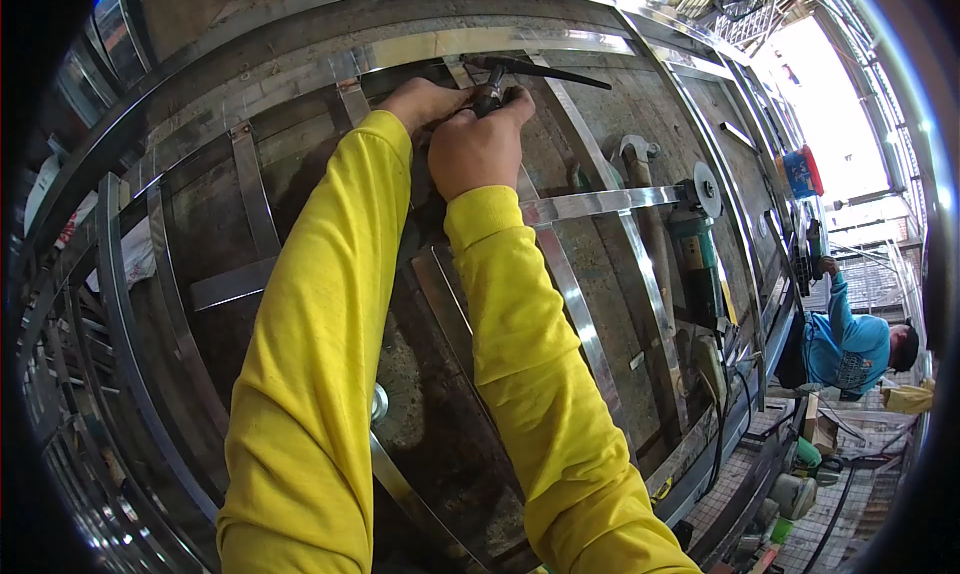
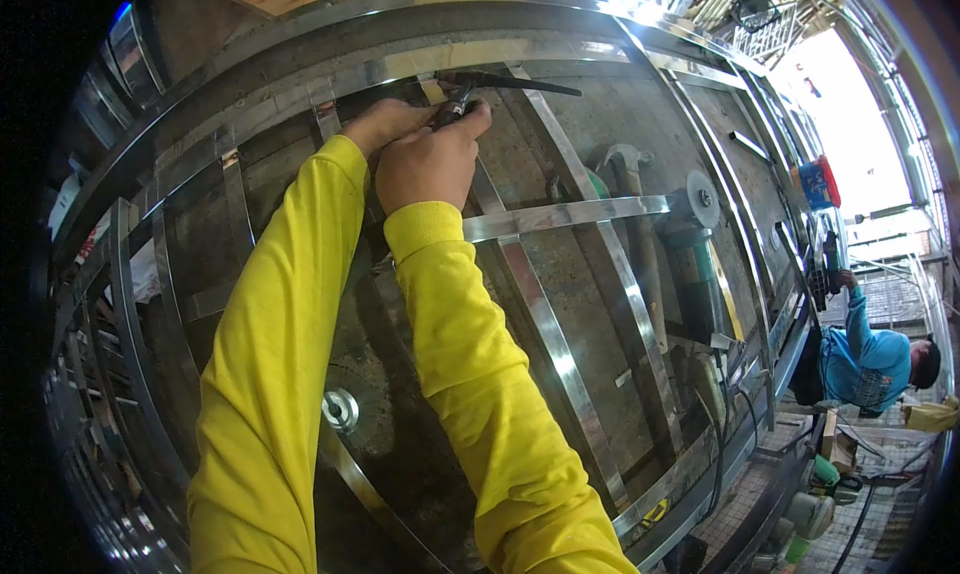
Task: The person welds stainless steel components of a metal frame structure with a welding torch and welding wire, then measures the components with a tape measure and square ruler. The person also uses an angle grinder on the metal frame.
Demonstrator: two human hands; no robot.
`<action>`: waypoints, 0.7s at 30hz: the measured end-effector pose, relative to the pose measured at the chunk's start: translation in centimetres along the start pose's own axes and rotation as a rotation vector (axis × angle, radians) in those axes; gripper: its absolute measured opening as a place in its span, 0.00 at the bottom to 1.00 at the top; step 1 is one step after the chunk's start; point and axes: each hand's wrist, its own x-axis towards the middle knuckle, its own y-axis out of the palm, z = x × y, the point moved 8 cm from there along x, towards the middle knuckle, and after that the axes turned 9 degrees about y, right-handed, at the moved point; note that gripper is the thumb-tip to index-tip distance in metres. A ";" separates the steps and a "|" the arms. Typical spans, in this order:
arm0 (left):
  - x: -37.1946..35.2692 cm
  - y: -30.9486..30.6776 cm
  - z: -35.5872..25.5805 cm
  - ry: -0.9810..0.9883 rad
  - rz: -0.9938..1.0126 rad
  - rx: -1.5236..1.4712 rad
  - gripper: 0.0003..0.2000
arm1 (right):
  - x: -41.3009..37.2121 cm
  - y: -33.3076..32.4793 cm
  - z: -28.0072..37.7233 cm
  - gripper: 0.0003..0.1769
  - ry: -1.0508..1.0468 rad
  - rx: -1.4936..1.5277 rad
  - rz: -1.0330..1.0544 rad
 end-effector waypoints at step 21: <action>-0.4 -0.1 -0.2 -0.014 -0.013 -0.040 0.38 | -0.4 -0.2 0.4 0.36 0.050 0.062 0.066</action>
